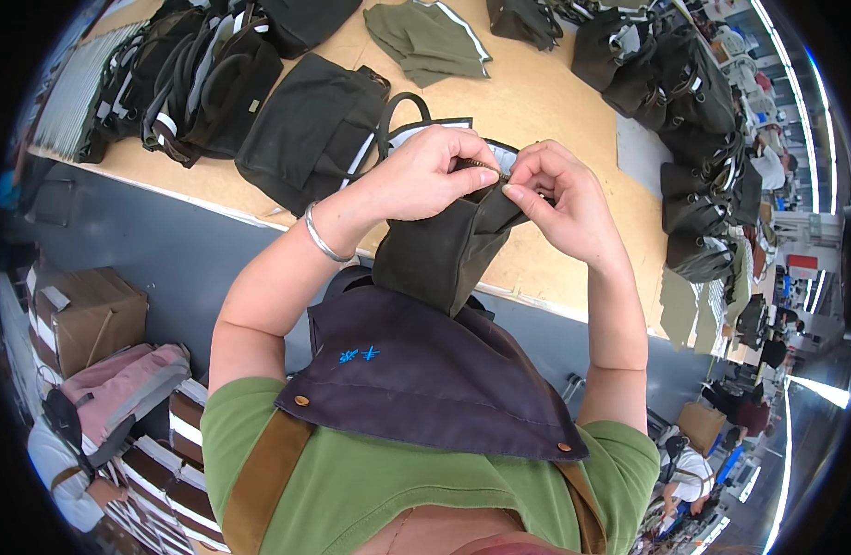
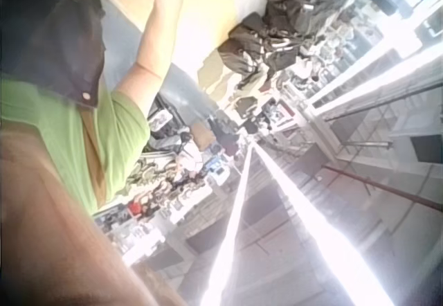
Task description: The person is assembling green canvas bags at a workbench. They repeatedly open the bags, manipulate the interior lining and zipper mechanisms, and then close the bags. The person handles multiple bags one at a time, performing the same assembly or inspection steps on each unit.
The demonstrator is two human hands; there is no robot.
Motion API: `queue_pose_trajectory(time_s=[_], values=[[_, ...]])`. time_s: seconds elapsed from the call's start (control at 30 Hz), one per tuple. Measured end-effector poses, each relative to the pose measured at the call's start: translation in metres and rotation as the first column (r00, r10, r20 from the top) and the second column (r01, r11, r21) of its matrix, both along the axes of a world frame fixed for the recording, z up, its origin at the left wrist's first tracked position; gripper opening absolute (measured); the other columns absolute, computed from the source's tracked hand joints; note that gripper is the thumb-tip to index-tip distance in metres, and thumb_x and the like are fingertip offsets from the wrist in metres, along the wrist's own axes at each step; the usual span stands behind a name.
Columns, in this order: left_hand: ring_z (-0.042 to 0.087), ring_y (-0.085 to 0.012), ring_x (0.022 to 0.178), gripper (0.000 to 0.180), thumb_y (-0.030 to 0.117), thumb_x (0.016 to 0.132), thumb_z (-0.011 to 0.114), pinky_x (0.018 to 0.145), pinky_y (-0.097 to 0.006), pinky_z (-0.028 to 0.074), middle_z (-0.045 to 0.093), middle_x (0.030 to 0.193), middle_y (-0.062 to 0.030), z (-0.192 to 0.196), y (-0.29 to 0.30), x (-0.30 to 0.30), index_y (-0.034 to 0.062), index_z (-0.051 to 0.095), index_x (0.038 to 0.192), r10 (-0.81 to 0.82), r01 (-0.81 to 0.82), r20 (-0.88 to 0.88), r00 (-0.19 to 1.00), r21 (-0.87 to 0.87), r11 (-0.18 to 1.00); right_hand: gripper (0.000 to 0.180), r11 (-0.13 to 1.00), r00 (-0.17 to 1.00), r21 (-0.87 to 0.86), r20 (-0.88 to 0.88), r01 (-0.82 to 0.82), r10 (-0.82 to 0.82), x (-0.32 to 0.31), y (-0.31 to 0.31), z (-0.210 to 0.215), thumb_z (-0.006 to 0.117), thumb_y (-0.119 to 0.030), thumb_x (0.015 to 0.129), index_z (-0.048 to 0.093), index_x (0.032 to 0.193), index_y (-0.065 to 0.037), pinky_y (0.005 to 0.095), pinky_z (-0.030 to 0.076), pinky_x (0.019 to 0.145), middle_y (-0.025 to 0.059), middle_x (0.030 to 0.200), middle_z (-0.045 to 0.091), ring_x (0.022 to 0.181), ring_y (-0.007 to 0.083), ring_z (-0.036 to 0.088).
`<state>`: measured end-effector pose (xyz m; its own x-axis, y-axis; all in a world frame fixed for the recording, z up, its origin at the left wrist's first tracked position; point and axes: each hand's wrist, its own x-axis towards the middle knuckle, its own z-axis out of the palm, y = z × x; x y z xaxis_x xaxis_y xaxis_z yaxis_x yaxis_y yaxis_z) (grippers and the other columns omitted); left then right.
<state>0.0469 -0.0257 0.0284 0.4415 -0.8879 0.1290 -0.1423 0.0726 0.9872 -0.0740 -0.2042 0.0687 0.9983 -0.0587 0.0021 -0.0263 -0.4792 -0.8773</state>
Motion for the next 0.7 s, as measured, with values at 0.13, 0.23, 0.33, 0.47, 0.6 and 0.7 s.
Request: queue_pose_trajectory(time_s=[0.13, 0.23, 0.33, 0.47, 0.6, 0.7], values=[[0.04, -0.0015, 0.06, 0.014, 0.013, 0.092, 0.065, 0.051, -0.02, 0.032, 0.051, 0.075, 0.0039, 0.0021, 0.0009, -0.0021, -0.0004, 0.068, 0.092, 0.004, -0.005, -0.092, 0.996, -0.008, 1.0, 0.011, 0.998, 1.0, 0.059, 0.014, -0.011, 0.01, 0.0026, -0.0004, -0.0004, 0.069, 0.001, 0.083, 0.059, 0.086, 0.003, 0.0253, 0.051, 0.066, 0.0088, 0.1, 0.059, 0.075, 0.0123, 0.063], [0.039, -0.0008, 0.06, 0.013, 0.013, 0.092, 0.064, 0.051, -0.02, 0.032, 0.051, 0.073, 0.0055, -0.0028, -0.0006, -0.0047, -0.0001, 0.068, 0.092, 0.029, -0.037, -0.138, 0.99, -0.055, 0.998, 0.011, 0.997, 1.0, 0.081, -0.008, -0.011, 0.012, 0.004, -0.0004, 0.0, 0.069, 0.0, 0.083, 0.059, 0.085, 0.002, 0.025, 0.05, 0.065, 0.0085, 0.101, 0.059, 0.075, 0.0109, 0.062], [0.038, -0.0001, 0.06, 0.013, 0.013, 0.093, 0.063, 0.051, -0.019, 0.031, 0.05, 0.07, 0.007, -0.0036, -0.0015, -0.0076, 0.0001, 0.067, 0.092, 0.054, -0.063, -0.18, 0.982, -0.049, 0.997, 0.01, 0.997, 1.0, 0.071, -0.018, -0.018, 0.02, 0.0042, 0.0, 0.0006, 0.069, -0.001, 0.084, 0.059, 0.085, 0.001, 0.0243, 0.049, 0.065, 0.0083, 0.102, 0.06, 0.073, 0.0098, 0.06], [0.037, 0.0004, 0.059, 0.014, 0.013, 0.093, 0.063, 0.051, -0.019, 0.03, 0.049, 0.069, 0.0079, -0.0023, -0.0007, -0.0073, 0.0005, 0.067, 0.091, 0.083, -0.081, -0.169, 0.982, 0.014, 0.997, 0.01, 0.994, 0.996, 0.086, -0.046, -0.07, 0.074, 0.0013, -0.0001, 0.0006, 0.069, -0.002, 0.084, 0.06, 0.085, 0.001, 0.023, 0.047, 0.065, 0.0082, 0.103, 0.059, 0.072, 0.0084, 0.057], [0.037, 0.0002, 0.059, 0.015, 0.015, 0.094, 0.063, 0.051, -0.019, 0.03, 0.05, 0.069, 0.0079, -0.0013, 0.0008, -0.0097, 0.0005, 0.066, 0.091, 0.064, -0.076, -0.21, 0.976, -0.049, 0.996, 0.01, 0.996, 1.0, 0.091, -0.017, 0.011, -0.01, 0.0016, 0.0018, -0.0036, 0.069, -0.003, 0.085, 0.059, 0.084, 0.0, 0.023, 0.046, 0.065, 0.0081, 0.104, 0.059, 0.072, 0.0072, 0.054], [0.037, 0.0, 0.059, 0.015, 0.015, 0.094, 0.063, 0.051, -0.019, 0.031, 0.05, 0.069, 0.0078, 0.0013, 0.0021, -0.0095, 0.0002, 0.066, 0.091, 0.048, -0.06, -0.211, 0.976, -0.047, 0.997, 0.011, 0.995, 1.0, 0.104, -0.028, 0.005, -0.002, 0.0013, 0.0008, -0.0049, 0.068, -0.002, 0.085, 0.058, 0.084, -0.001, 0.0237, 0.046, 0.064, 0.0083, 0.104, 0.06, 0.073, 0.0074, 0.054]])
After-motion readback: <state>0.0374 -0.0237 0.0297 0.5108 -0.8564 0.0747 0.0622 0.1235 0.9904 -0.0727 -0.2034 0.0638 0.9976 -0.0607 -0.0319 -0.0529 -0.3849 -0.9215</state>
